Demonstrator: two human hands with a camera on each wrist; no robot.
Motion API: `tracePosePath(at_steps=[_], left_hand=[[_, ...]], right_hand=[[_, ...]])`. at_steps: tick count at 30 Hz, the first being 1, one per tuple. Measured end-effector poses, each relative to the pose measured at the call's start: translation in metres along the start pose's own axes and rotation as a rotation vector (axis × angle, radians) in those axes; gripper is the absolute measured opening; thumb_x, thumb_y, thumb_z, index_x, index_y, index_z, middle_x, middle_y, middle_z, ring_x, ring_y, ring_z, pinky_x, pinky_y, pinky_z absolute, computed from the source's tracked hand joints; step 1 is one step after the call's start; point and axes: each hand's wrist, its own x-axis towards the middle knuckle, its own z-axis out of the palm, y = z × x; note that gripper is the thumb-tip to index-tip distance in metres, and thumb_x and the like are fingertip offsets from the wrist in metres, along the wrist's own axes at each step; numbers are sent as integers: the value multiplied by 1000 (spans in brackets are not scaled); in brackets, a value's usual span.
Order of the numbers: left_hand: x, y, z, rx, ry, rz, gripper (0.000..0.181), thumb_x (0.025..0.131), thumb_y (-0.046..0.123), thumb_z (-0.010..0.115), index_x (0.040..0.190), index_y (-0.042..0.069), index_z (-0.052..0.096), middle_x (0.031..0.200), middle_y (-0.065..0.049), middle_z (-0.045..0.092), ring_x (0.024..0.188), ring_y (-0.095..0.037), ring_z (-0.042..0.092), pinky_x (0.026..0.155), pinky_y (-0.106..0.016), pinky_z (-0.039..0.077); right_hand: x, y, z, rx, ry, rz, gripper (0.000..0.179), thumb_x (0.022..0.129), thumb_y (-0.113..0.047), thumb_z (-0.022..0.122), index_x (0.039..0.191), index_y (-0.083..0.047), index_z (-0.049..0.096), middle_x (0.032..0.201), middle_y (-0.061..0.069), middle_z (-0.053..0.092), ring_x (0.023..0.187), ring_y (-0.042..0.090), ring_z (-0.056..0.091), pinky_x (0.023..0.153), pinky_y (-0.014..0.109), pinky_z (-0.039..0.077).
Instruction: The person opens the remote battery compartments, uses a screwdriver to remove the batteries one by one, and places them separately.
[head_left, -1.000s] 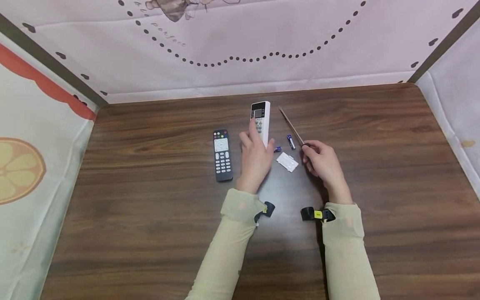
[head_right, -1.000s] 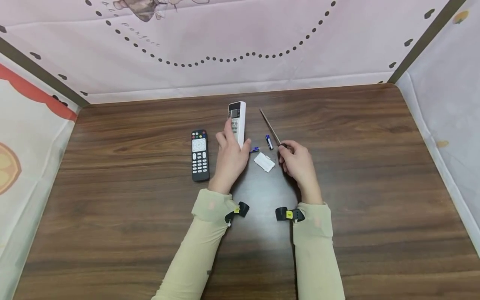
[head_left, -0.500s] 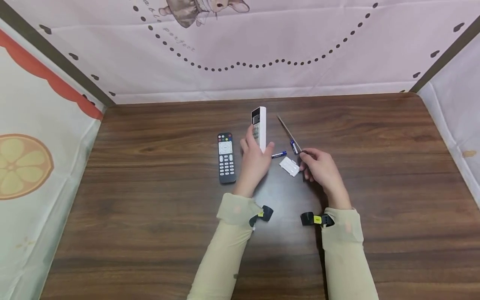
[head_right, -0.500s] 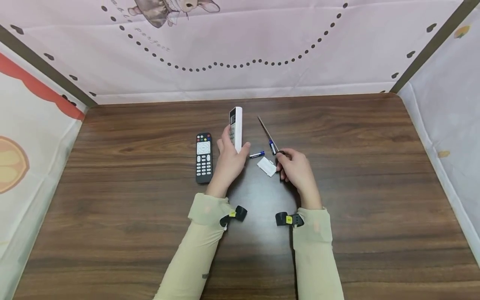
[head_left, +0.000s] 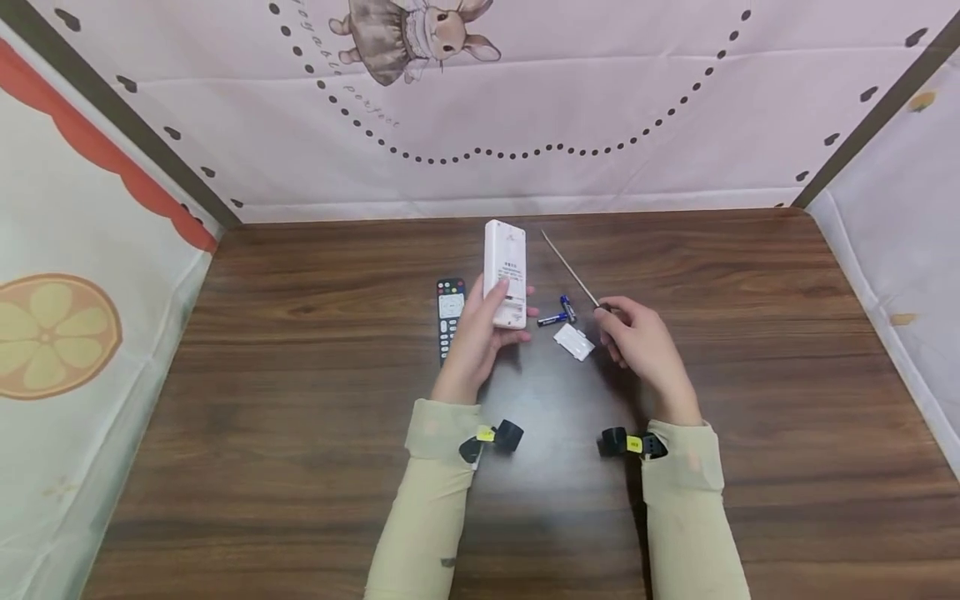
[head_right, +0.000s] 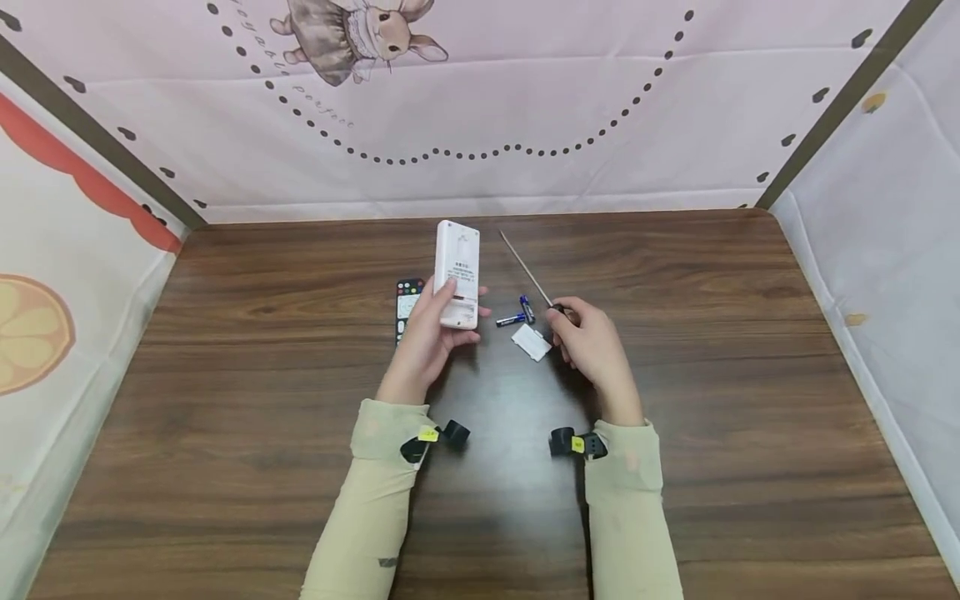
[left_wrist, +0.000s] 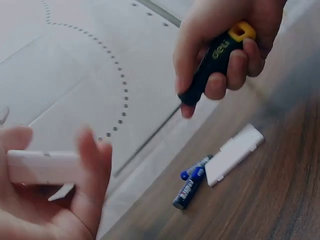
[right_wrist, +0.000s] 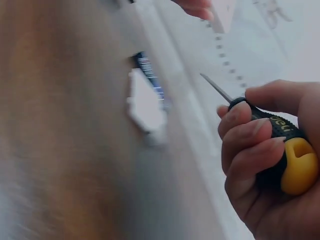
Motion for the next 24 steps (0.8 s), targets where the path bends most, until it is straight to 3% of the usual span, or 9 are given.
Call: tracePosePath(at_steps=[3,6,10,14,19,24], left_hand=[[-7,2,-8,-77,-53,1,48,90,41,48,130,17,39,121,-26,48,87,-28,62,49,-28,51],[-11,2,-13,-95,-71,-9,48,90,42,47,130,17,41,123,-24,48,92,-28,61,49,-27,51],[-11,-1,-15,-74,-32,-54,46,91,40,47,130,16,42,121,-24,48,100,-34,56,55,-30,53],[-7,-8,-12,5,34,-130,42,92,34,47,129,15,40,121,-29,46,104,-41,51,60,-35,54],[-5,-13,-8,133,91,-171,39,93,32,45,128,15,40,110,-28,52,99,-41,54,62,-39,54],[-5,-17,-5,167,94,-169,40,93,33,45,127,13,41,101,-24,56,93,-39,57,60,-40,54]], right_hand=[[-9,-10,-8,-36,-3,-38,42,90,-42,46,115,-8,52,68,15,55,45,20,47,39,31,41],[-17,-19,-16,-48,5,-45,40,89,-43,49,114,-11,54,69,16,54,46,20,47,41,30,39],[-30,-39,-22,-45,6,-46,33,90,-33,52,113,-9,54,69,15,53,50,20,47,44,29,40],[-40,-55,-24,-43,20,-62,27,91,-22,52,111,-6,55,68,16,52,52,22,47,46,29,41],[-34,-44,-26,-47,23,-61,30,90,-29,52,111,-8,55,71,15,53,53,21,48,47,29,42],[-28,-28,-26,-48,36,-67,33,88,-37,53,110,-12,55,73,13,54,54,22,50,47,30,44]])
